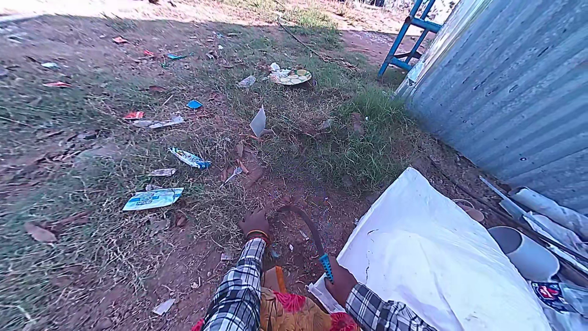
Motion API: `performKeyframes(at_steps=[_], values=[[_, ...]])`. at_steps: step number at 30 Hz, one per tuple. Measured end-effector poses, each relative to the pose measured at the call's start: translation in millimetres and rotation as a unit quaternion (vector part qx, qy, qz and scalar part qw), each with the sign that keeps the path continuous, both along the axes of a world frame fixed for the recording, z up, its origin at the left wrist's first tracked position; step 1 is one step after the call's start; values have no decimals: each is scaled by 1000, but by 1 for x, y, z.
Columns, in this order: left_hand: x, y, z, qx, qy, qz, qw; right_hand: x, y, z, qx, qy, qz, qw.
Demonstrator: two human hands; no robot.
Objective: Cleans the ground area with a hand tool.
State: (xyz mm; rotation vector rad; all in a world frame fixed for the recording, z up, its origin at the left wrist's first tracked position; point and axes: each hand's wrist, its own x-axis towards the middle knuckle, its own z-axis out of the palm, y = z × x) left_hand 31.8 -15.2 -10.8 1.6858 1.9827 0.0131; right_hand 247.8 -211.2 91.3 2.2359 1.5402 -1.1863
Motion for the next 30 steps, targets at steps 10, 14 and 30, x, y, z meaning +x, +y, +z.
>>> performKeyframes(at_steps=[10, 14, 30], values=[[-4, 3, -5, 3, -15, 16, 1000, 9, -6, 25, 121, 146, -129, 973], [-5, 1, -3, -5, -15, 17, 1000, -14, 22, 3, 132, 147, -120, 973], [-19, 7, -5, -10, -49, 71, 996, -18, 27, 25, 243, 291, -255, 890]])
